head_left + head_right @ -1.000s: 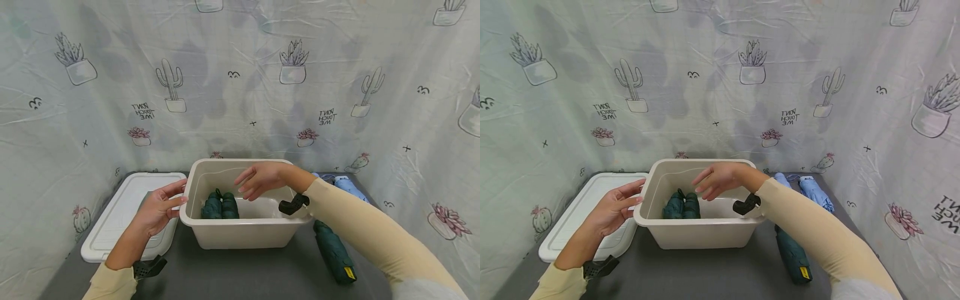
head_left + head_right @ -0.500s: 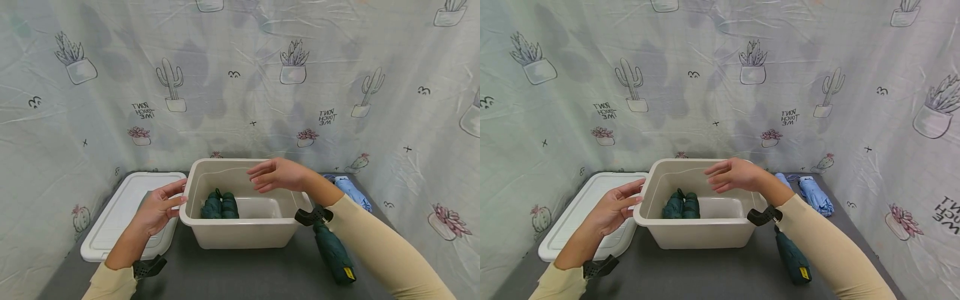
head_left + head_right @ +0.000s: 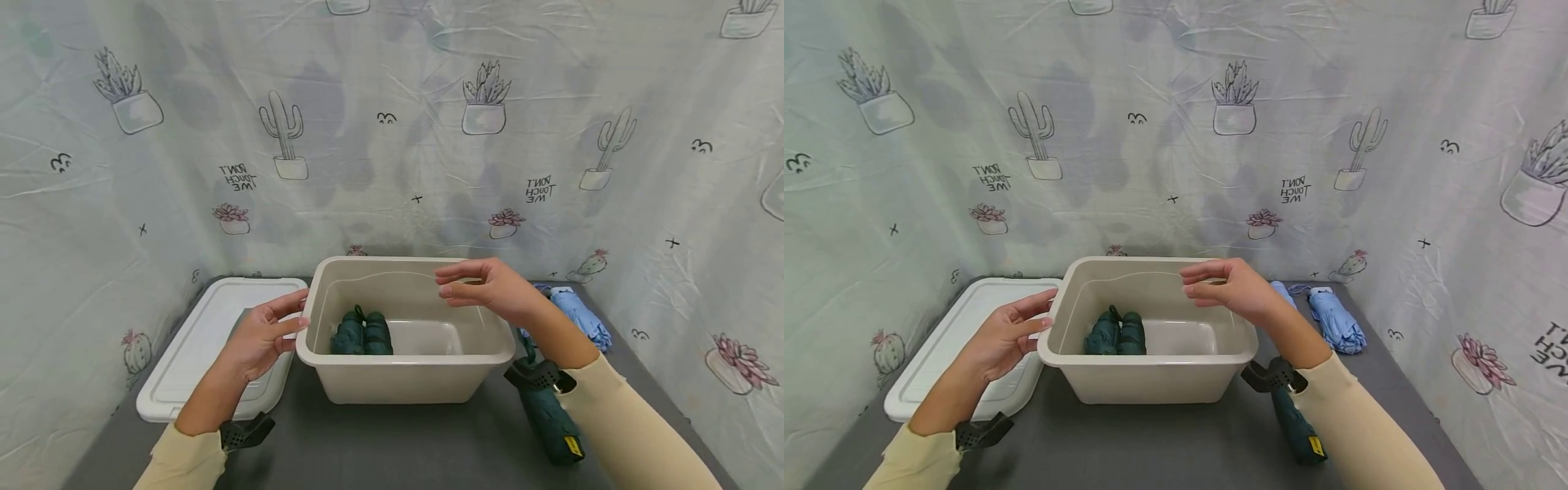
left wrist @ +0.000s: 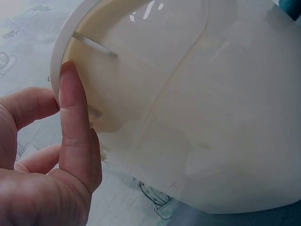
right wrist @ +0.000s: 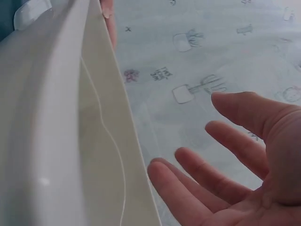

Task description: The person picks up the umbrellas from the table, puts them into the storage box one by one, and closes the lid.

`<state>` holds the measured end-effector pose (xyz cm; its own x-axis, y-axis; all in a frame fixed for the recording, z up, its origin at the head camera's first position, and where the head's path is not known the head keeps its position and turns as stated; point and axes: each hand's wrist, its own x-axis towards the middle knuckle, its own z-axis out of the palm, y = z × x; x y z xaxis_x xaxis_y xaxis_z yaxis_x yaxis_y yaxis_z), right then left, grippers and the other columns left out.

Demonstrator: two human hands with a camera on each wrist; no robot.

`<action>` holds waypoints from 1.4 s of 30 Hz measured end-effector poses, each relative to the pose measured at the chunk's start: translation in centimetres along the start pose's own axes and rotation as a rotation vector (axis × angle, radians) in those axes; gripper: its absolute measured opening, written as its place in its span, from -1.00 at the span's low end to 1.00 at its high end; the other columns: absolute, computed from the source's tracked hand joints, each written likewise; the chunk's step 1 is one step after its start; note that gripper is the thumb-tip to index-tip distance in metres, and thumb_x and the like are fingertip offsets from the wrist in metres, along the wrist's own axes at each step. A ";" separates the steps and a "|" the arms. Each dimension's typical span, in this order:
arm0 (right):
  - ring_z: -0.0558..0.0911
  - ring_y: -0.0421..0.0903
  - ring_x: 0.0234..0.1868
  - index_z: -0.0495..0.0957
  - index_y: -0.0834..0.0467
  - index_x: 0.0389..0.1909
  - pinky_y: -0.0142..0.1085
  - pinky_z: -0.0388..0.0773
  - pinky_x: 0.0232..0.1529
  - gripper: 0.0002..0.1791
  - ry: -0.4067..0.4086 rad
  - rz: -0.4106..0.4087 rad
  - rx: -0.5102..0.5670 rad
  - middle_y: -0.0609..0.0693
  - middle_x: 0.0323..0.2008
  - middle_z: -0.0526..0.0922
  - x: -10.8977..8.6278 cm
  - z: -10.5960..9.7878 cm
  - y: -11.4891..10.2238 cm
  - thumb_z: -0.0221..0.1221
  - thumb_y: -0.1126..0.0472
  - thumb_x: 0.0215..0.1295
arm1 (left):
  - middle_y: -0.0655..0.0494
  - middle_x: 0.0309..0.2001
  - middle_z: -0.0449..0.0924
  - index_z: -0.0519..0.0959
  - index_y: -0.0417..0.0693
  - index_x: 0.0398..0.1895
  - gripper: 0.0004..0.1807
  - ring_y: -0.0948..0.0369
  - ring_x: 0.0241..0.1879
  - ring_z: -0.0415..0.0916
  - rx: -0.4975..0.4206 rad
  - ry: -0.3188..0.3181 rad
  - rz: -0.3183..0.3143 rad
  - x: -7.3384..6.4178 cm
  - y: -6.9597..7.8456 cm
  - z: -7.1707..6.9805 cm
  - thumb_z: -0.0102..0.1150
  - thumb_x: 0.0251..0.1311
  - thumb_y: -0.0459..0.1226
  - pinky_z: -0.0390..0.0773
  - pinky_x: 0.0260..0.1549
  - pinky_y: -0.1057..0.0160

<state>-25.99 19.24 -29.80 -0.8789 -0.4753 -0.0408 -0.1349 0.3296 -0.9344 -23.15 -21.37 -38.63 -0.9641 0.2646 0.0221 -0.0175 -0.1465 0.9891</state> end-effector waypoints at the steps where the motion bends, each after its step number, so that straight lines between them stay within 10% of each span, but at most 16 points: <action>1: 0.74 -0.06 0.11 0.54 0.21 0.33 -0.09 0.66 0.20 -0.50 0.016 -0.014 -0.012 0.19 0.31 0.58 -0.3 -0.1 0.1 0.28 0.16 0.42 | 0.02 0.12 0.49 0.19 -0.28 0.56 -0.27 0.22 -0.03 0.72 0.000 0.002 -0.002 0.0 0.0 0.0 0.23 0.38 -0.39 0.78 -0.16 0.16; 18: 0.75 -0.25 0.05 0.65 0.25 0.16 -0.43 0.70 0.01 -0.59 0.348 -0.185 -0.097 0.03 0.08 0.76 -5.2 -0.1 3.0 0.33 0.15 0.37 | 0.01 0.08 0.48 0.19 -0.29 0.56 -0.26 0.23 -0.06 0.72 -0.005 0.007 0.001 0.0 0.0 0.1 0.24 0.37 -0.40 0.78 -0.17 0.16; 42: 0.70 -0.36 0.09 0.60 0.41 0.15 -0.54 0.66 0.00 -0.65 0.520 -0.256 -0.084 -0.21 0.07 0.75 -10.0 -1.3 8.7 0.25 0.36 0.40 | 0.01 0.10 0.49 0.18 -0.28 0.57 -0.25 0.21 -0.04 0.73 -0.009 0.002 -0.006 0.0 0.1 0.0 0.24 0.37 -0.40 0.77 -0.16 0.15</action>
<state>-19.00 27.96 -37.09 -0.9197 -0.0928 0.3815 -0.3899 0.3305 -0.8595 -23.10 -21.36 -38.51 -0.9645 0.2636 0.0162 -0.0253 -0.1534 0.9878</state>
